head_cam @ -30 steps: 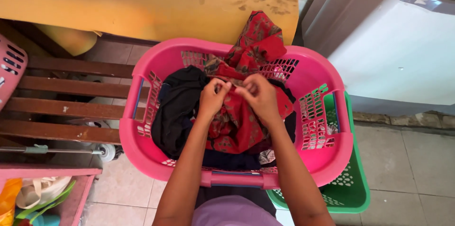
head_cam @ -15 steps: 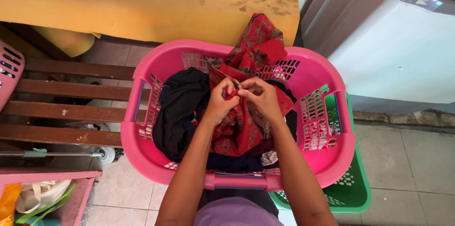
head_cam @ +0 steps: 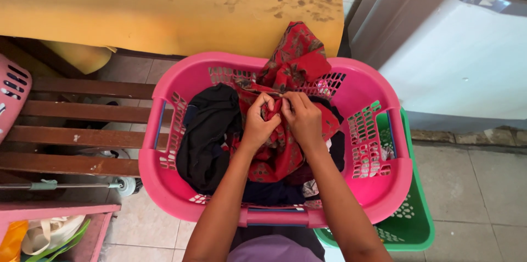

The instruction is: The person folds several garments by hand, including a red patterned cloth, a maroon shirt, and a patterned white cloth. Each item is smoothed, folded into a compact shape, and placed into a green basket.

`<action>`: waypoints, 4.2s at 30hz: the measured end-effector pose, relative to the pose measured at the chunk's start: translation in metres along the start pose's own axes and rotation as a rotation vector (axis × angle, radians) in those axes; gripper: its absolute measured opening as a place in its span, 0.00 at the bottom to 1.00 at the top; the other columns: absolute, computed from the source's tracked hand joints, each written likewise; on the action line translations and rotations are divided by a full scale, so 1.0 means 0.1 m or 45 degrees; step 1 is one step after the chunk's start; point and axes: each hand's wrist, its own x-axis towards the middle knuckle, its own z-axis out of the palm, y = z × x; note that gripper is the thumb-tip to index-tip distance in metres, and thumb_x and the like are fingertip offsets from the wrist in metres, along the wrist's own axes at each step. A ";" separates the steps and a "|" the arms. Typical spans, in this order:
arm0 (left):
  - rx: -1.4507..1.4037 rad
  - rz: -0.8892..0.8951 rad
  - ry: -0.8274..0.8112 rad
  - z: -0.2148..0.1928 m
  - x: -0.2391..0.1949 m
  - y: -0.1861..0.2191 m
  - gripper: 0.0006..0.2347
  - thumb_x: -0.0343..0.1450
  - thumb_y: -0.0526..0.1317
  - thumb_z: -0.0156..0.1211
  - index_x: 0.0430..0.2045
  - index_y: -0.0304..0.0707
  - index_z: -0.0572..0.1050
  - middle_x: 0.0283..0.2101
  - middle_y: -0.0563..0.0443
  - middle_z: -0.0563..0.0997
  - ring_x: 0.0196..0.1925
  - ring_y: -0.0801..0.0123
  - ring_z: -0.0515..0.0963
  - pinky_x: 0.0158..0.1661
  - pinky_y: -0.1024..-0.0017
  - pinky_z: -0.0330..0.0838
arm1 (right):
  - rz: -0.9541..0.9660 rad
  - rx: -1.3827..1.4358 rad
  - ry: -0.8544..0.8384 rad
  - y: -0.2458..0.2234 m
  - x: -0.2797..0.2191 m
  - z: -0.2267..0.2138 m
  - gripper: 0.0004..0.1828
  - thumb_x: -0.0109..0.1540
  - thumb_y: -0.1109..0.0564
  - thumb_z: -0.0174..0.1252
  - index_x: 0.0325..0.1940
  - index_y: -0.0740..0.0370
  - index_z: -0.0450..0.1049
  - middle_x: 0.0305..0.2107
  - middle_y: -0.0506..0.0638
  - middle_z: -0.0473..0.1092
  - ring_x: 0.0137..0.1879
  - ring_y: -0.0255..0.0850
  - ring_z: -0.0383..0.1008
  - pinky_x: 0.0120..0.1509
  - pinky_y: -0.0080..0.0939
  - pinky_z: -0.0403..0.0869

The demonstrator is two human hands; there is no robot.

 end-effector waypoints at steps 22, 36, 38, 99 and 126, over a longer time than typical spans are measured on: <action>0.584 -0.332 0.342 -0.03 -0.11 -0.08 0.21 0.65 0.48 0.74 0.42 0.27 0.80 0.30 0.44 0.85 0.29 0.69 0.84 0.32 0.72 0.76 | 0.754 1.053 -0.523 0.67 -0.20 0.11 0.04 0.65 0.61 0.63 0.42 0.64 0.75 0.32 0.38 0.71 0.39 0.24 0.69 0.45 0.26 0.69; 0.547 -0.126 0.225 -0.03 -0.11 0.00 0.14 0.70 0.41 0.69 0.41 0.26 0.78 0.32 0.39 0.85 0.33 0.62 0.86 0.36 0.67 0.76 | 0.087 0.156 -0.249 0.15 0.07 -0.17 0.08 0.59 0.59 0.69 0.38 0.62 0.78 0.30 0.49 0.73 0.36 0.43 0.72 0.37 0.41 0.71; 0.564 -0.115 0.240 -0.02 -0.10 0.02 0.13 0.69 0.40 0.69 0.40 0.26 0.78 0.32 0.39 0.84 0.33 0.61 0.86 0.35 0.67 0.76 | -0.014 0.053 -0.239 0.10 0.08 -0.17 0.07 0.60 0.59 0.68 0.38 0.62 0.77 0.30 0.49 0.72 0.38 0.45 0.71 0.39 0.43 0.72; 0.523 0.146 0.144 0.32 0.21 0.88 0.05 0.73 0.36 0.61 0.36 0.33 0.74 0.34 0.42 0.79 0.38 0.56 0.83 0.40 0.68 0.74 | 0.554 0.278 -0.292 -0.16 0.59 -0.73 0.21 0.54 0.53 0.74 0.33 0.60 0.65 0.20 0.40 0.63 0.28 0.28 0.63 0.34 0.31 0.65; 1.041 -0.334 0.027 0.14 -0.45 0.28 0.07 0.72 0.40 0.63 0.31 0.35 0.78 0.31 0.42 0.83 0.36 0.48 0.83 0.37 0.56 0.73 | 0.119 -0.021 -0.503 0.33 -0.36 -0.24 0.11 0.57 0.53 0.68 0.36 0.60 0.76 0.29 0.52 0.75 0.37 0.51 0.77 0.37 0.50 0.74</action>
